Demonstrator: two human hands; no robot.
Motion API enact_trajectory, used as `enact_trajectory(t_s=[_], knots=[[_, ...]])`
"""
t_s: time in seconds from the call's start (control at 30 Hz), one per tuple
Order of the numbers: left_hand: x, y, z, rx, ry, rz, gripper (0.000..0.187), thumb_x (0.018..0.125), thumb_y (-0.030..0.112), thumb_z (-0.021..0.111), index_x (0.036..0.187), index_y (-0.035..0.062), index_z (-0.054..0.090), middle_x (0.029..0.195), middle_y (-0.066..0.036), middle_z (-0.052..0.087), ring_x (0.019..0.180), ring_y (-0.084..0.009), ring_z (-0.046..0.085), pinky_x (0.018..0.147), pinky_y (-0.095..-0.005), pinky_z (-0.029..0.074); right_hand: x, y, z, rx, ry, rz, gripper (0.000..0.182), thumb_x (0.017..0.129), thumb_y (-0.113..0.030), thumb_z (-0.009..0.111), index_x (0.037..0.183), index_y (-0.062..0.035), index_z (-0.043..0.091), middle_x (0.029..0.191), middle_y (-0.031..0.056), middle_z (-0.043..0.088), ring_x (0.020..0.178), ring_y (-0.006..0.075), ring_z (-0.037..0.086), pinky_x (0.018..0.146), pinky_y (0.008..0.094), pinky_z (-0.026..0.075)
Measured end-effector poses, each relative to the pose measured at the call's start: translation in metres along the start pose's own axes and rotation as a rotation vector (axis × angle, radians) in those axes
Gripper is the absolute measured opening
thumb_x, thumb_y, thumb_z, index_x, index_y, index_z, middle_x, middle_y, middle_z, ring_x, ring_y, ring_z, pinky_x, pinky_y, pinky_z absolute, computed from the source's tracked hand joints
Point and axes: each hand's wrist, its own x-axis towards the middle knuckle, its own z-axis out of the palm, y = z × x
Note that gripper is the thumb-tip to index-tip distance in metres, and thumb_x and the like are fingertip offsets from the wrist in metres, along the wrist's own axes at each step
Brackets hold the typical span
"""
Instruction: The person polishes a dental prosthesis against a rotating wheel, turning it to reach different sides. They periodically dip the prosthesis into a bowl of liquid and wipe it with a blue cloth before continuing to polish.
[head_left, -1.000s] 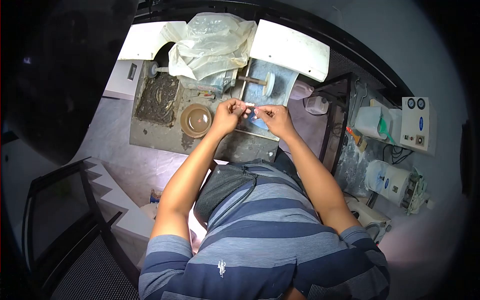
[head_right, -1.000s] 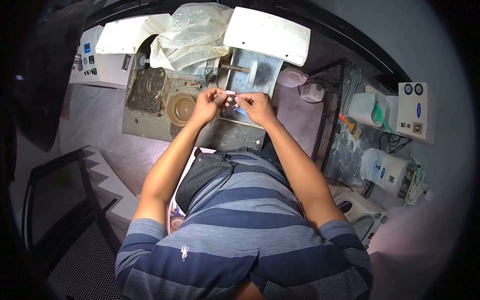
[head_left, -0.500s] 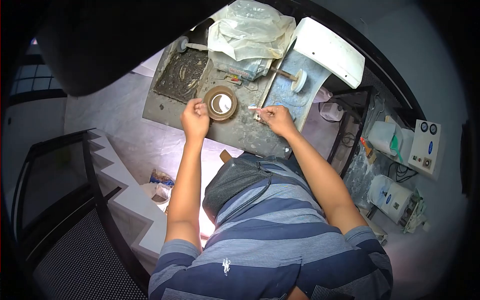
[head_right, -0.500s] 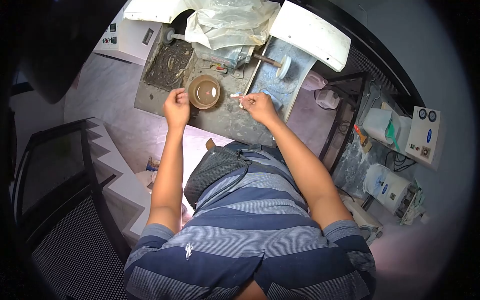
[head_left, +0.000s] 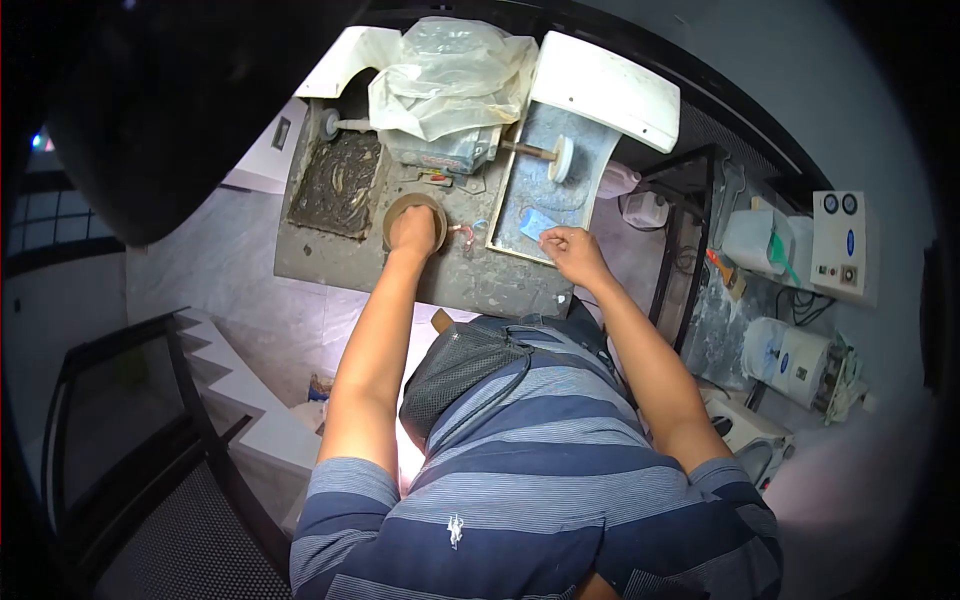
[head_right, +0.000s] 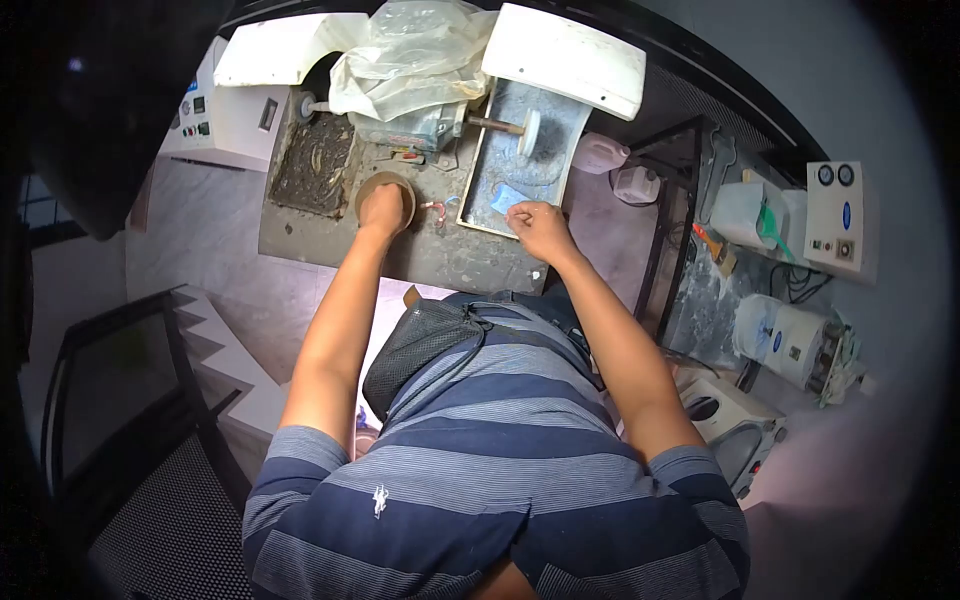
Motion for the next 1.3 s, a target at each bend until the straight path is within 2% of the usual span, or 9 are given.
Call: enact_trajectory(t_s=[0.1, 0.23, 0.3, 0.37, 0.43, 0.57, 0.67, 0.87, 1.3], knots=[[-0.011, 0.006, -0.018, 0.000, 0.032, -0.033, 0.018, 0.080, 0.005, 0.058, 0.093, 0.0035, 0.071, 0.096, -0.022, 0.068, 0.091, -0.0370, 0.066, 0.079, -0.0453, 0.053, -0.003, 0.001, -0.014, 0.069, 0.046, 0.021, 0.023, 0.085, -0.018, 0.067, 0.097, 0.0007, 0.069, 0.088, 0.0126, 0.072, 0.080, 0.0178, 0.070, 0.071, 0.0292, 0.053], [-0.029, 0.017, -0.045, -0.215, 0.364, -0.054, 0.019, 0.082, 0.005, 0.058, 0.097, 0.0052, 0.068, 0.091, -0.021, 0.068, 0.085, -0.0369, 0.067, 0.077, -0.0442, 0.052, 0.002, 0.006, -0.019, 0.072, 0.088, 0.040, 0.028, 0.082, -0.020, 0.069, 0.100, 0.0009, 0.068, 0.091, 0.0148, 0.070, 0.083, 0.0224, 0.069, 0.075, 0.0323, 0.053], [-0.027, 0.023, -0.050, -0.635, 0.454, 0.033, 0.013, 0.084, 0.005, 0.059, 0.093, 0.0022, 0.067, 0.087, -0.020, 0.068, 0.083, -0.0343, 0.067, 0.074, -0.0408, 0.052, 0.017, 0.020, -0.013, 0.069, 0.105, 0.041, 0.032, 0.080, -0.021, 0.071, 0.103, 0.0005, 0.067, 0.097, 0.0161, 0.069, 0.090, 0.0249, 0.068, 0.079, 0.0344, 0.053], [-0.017, 0.029, -0.042, -0.725, 0.408, 0.101, 0.013, 0.087, 0.000, 0.058, 0.098, 0.0003, 0.065, 0.088, -0.016, 0.069, 0.078, -0.0257, 0.068, 0.068, -0.0335, 0.052, 0.030, 0.032, 0.000, -0.307, 0.149, -0.162, 0.046, 0.074, -0.024, 0.076, 0.112, 0.0001, 0.062, 0.110, 0.0188, 0.062, 0.109, 0.0306, 0.057, 0.093, 0.0386, 0.046], [-0.008, 0.042, -0.035, -1.451, 0.115, 0.116, 0.020, 0.089, -0.004, 0.055, 0.108, -0.0011, 0.059, 0.093, -0.011, 0.069, 0.075, -0.0154, 0.064, 0.063, -0.0257, 0.050, 0.037, 0.016, 0.010, -0.369, 0.067, -0.109, 0.056, 0.071, -0.024, 0.078, 0.118, -0.0007, 0.058, 0.118, 0.0194, 0.055, 0.119, 0.0340, 0.046, 0.101, 0.0419, 0.038], [-0.003, 0.070, -0.023, -1.449, -0.130, 0.096, 0.018, 0.093, -0.003, 0.051, 0.110, -0.0017, 0.056, 0.092, -0.008, 0.067, 0.072, -0.0113, 0.060, 0.062, -0.0227, 0.048, 0.045, 0.008, 0.028, -0.697, 0.031, -0.075, 0.059, 0.071, -0.027, 0.076, 0.120, -0.0009, 0.055, 0.115, 0.0187, 0.056, 0.113, 0.0344, 0.052, 0.096, 0.0431, 0.042], [0.008, 0.081, 0.009, -1.287, -0.234, 0.108, 0.011, 0.093, 0.001, 0.055, 0.103, -0.0004, 0.058, 0.090, -0.006, 0.063, 0.071, -0.0121, 0.061, 0.060, -0.0235, 0.048, 0.045, 0.005, 0.030, -0.296, 0.360, 0.049, 0.054, 0.065, -0.031, 0.079, 0.103, 0.0008, 0.056, 0.107, 0.0225, 0.060, 0.099, 0.0387, 0.060, 0.082, 0.0449, 0.050], [0.010, 0.109, 0.000, -1.479, -0.442, 0.257, 0.014, 0.093, -0.003, 0.048, 0.107, -0.0001, 0.050, 0.083, -0.005, 0.061, 0.073, -0.0126, 0.060, 0.063, -0.0239, 0.044, 0.065, -0.021, 0.009, -0.138, 0.467, 0.254, 0.064, 0.063, -0.035, 0.083, 0.104, 0.0054, 0.054, 0.102, 0.0262, 0.062, 0.097, 0.0395, 0.062, 0.082, 0.0451, 0.051], [0.033, 0.111, 0.027, -1.559, -0.308, 0.225, 0.012, 0.090, -0.008, 0.049, 0.099, -0.0023, 0.055, 0.088, -0.008, 0.063, 0.078, -0.0152, 0.060, 0.076, -0.0275, 0.049, 0.068, -0.032, 0.006, -0.129, 0.475, 0.370, 0.069, 0.062, -0.043, 0.083, 0.104, 0.0058, 0.060, 0.102, 0.0258, 0.064, 0.096, 0.0367, 0.064, 0.082, 0.0426, 0.052]])
